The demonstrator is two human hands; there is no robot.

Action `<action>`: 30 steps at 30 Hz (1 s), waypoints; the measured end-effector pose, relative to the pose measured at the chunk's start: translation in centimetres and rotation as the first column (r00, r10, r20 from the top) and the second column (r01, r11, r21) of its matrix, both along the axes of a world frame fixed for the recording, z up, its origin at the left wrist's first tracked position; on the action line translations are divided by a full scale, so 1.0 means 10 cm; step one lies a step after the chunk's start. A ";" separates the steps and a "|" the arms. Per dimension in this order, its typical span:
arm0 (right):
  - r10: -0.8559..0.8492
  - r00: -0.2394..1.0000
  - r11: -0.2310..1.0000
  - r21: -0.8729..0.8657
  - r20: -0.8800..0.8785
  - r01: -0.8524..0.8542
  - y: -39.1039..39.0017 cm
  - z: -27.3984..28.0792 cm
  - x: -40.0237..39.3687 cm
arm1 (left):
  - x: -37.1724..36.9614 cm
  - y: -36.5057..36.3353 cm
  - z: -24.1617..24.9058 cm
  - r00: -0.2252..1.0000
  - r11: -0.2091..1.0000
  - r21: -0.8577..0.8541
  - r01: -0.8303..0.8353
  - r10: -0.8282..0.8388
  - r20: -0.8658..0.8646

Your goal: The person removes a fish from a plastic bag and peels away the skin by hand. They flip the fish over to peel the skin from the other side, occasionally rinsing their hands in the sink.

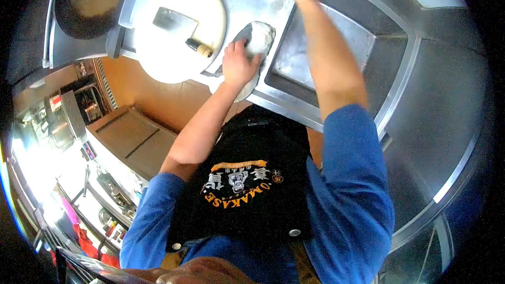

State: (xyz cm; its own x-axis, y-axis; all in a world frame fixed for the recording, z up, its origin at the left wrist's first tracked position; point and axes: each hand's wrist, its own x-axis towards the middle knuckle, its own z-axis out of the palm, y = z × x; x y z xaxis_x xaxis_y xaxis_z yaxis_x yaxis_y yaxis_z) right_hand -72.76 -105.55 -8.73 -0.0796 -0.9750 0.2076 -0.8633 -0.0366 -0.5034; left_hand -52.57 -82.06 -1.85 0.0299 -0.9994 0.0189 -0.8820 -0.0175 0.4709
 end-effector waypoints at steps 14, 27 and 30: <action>0.240 0.935 0.898 0.307 0.261 -0.316 1.81 0.29 0.70 | 0.03 -0.05 -0.28 0.993 1.000 0.023 -0.013 0.016 -0.115; 0.032 0.999 0.957 0.288 -0.017 -0.026 1.56 -0.05 0.01 | 0.26 0.09 -0.38 0.911 1.000 -0.006 0.007 -0.009 -0.413; -0.407 0.745 0.910 0.309 0.528 0.278 1.27 -0.47 -0.78 | 0.31 0.12 -0.37 0.853 0.990 0.128 -0.065 0.122 -0.507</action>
